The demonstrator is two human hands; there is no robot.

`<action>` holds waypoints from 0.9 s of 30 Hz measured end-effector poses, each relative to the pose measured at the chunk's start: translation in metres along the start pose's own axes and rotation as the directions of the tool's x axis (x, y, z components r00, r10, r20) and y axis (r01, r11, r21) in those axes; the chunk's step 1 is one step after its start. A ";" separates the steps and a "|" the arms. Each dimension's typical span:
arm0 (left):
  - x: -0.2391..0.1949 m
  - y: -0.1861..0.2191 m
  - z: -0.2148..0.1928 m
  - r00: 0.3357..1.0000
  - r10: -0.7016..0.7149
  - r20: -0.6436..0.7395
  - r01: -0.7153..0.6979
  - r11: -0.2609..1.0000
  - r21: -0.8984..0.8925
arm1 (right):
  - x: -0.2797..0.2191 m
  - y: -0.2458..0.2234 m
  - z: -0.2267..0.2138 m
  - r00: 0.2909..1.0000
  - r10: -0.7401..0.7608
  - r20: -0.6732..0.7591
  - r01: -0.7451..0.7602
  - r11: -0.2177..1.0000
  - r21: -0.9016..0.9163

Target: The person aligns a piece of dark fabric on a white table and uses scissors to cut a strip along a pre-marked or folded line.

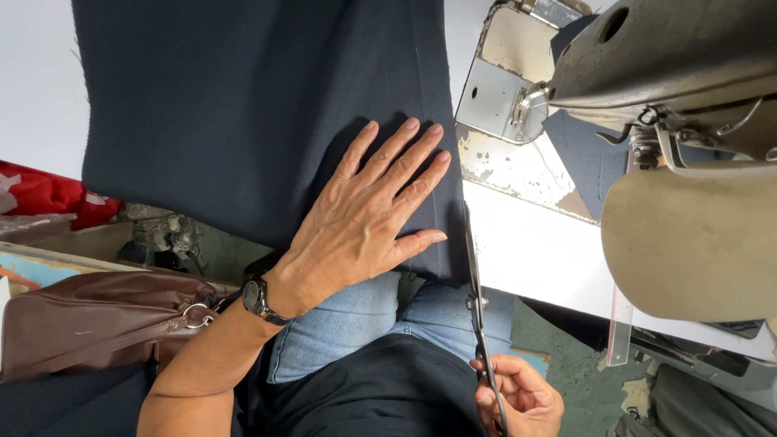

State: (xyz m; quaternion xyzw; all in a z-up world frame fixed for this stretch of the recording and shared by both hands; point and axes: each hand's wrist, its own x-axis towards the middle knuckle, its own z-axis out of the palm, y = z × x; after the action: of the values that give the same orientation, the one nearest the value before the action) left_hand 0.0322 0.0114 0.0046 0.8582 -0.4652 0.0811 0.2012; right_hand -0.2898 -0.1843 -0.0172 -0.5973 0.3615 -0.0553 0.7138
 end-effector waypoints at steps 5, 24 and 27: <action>0.000 0.000 -0.001 1.000 -0.003 -0.009 0.003 1.000 0.010 | -0.001 -0.005 0.001 0.997 0.064 -0.046 -0.065 0.997 -0.030; 0.001 -0.001 -0.001 1.000 -0.008 -0.008 0.008 1.000 0.019 | 0.010 -0.017 0.017 0.995 0.074 -0.066 -0.080 0.993 -0.090; 0.000 -0.001 -0.001 1.000 -0.011 -0.002 0.011 1.000 0.026 | 0.010 0.003 0.002 0.993 0.056 -0.105 -0.057 0.998 -0.006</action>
State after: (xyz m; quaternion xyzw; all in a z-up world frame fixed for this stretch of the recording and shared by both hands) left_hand 0.0330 0.0119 0.0059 0.8631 -0.4593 0.0869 0.1910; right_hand -0.2822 -0.1871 -0.0247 -0.5862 0.4155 -0.0644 0.6925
